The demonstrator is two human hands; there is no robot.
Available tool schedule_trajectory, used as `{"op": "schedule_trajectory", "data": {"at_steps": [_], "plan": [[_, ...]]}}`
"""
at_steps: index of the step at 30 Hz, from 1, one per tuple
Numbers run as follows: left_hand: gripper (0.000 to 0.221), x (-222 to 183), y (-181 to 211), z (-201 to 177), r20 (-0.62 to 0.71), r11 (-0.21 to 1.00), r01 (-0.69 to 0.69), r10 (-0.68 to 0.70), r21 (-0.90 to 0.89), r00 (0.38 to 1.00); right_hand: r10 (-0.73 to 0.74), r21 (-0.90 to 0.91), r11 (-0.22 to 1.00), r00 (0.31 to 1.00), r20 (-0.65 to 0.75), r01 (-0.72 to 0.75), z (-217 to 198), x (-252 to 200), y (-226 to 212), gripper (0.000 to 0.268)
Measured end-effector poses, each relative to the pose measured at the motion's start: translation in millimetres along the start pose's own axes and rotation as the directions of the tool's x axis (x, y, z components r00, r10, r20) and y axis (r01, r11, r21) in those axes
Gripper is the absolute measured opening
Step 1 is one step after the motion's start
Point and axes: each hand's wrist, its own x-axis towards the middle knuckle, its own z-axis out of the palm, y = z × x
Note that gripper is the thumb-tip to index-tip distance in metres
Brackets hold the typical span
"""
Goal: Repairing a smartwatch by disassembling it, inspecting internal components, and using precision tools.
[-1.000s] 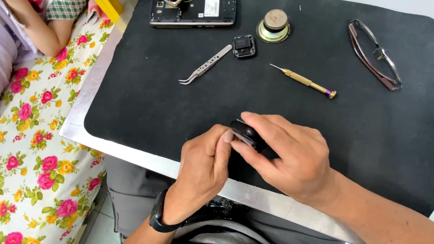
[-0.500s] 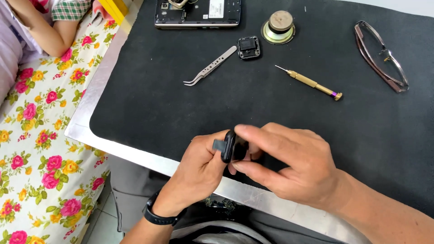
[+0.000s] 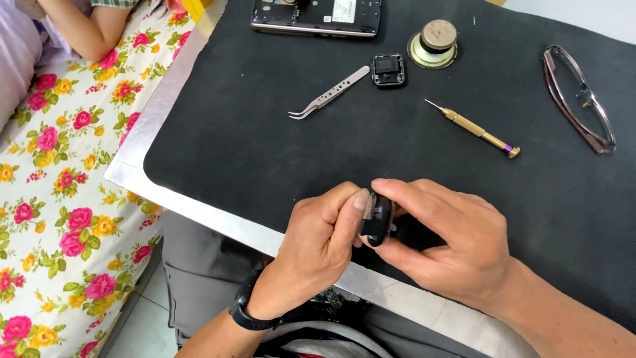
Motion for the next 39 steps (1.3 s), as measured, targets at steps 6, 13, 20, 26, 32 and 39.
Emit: {"op": "schedule_trajectory", "data": {"at_steps": [6,13,20,26,32,39], "plan": [[0.024,-1,11,-5,-0.178,0.99,0.059,-0.081,-0.126,0.981,0.007,-0.065,0.998,1.0,-0.006,-0.007,-2,1,0,0.035],[0.029,-9,3,-3,-0.11,0.96,-0.177,0.156,-0.218,0.982,-0.026,-0.107,0.994,1.0,-0.009,0.025,3,1,4,0.033],[0.027,-8,6,-6,-0.086,0.927,-0.145,0.123,-0.345,0.989,-0.033,-0.083,0.996,0.999,-0.003,0.033,6,0,7,0.032],[0.033,-12,-7,-2,-0.187,0.933,-0.158,0.1,-0.323,0.977,0.062,0.242,0.966,0.988,0.139,-0.095,-7,8,7,0.043],[0.03,-6,3,-7,-0.114,0.951,-0.142,0.115,-0.276,0.987,0.343,0.417,0.808,0.907,0.244,-0.417,-5,6,10,0.039],[0.025,-5,-1,1,-0.139,0.983,-0.124,0.104,-0.138,0.985,0.563,0.441,0.641,0.775,0.287,-0.628,-2,10,8,0.032]]}}
